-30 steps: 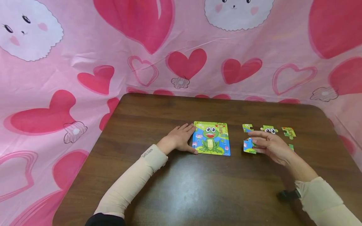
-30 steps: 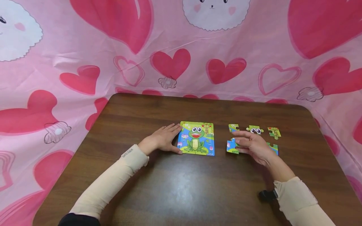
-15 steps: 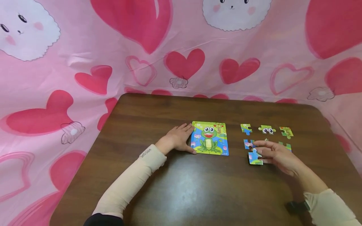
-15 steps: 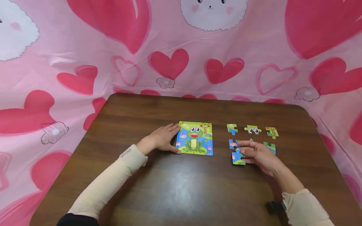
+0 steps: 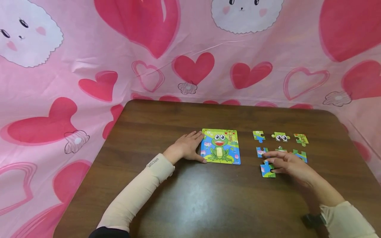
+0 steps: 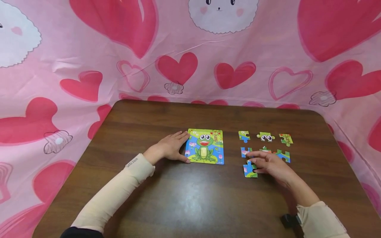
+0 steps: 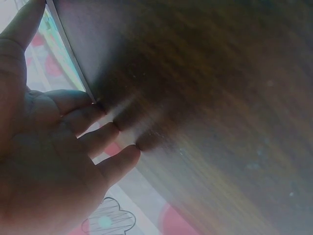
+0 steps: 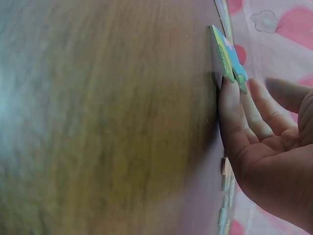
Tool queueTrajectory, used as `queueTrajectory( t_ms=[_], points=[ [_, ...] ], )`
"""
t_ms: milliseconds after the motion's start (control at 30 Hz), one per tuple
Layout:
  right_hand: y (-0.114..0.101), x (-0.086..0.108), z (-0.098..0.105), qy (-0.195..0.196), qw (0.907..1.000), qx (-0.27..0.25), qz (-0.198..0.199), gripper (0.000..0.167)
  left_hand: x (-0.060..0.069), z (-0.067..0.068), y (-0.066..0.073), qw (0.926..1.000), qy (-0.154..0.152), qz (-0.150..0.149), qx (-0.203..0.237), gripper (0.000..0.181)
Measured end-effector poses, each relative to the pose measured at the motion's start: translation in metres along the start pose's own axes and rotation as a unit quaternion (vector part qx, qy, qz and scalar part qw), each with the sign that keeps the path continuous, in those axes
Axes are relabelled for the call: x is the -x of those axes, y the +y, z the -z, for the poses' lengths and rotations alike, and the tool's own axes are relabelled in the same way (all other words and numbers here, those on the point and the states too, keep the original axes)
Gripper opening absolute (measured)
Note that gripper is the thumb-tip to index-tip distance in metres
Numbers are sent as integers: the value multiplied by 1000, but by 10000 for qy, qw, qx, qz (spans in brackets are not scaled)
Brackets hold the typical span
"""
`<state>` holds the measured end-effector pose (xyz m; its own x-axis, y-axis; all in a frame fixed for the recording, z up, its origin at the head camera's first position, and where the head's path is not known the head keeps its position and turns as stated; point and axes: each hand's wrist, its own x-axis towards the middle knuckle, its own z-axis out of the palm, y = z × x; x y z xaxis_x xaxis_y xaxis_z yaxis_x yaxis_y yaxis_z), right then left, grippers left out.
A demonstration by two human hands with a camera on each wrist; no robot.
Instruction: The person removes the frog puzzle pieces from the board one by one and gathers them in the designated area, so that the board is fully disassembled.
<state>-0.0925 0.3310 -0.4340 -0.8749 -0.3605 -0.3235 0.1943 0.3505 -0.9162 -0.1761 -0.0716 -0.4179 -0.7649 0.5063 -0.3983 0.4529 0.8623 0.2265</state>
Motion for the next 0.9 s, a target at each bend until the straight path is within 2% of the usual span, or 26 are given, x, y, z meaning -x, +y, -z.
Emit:
queueTrajectory(
  t_ms=[233,533,700,767,900],
  points=[
    [-6,3,-2,185,9977,654,34,48,1,1,0,10000,2,0,18,115],
    [-13,4,-8,154,9924,1218,91,43,2,-1,-1,10000,-18,47,9,114],
    [-19,8,-3,407,9842,1724,-20,41,2,-1,0,10000,-19,21,4,114],
    [-24,9,1,560,9801,1906,35,41,1,-1,0,10000,-13,8,-4,114],
    [-34,5,7,677,9781,1954,256,42,1,0,-1,10000,-27,17,-33,115]
  ],
)
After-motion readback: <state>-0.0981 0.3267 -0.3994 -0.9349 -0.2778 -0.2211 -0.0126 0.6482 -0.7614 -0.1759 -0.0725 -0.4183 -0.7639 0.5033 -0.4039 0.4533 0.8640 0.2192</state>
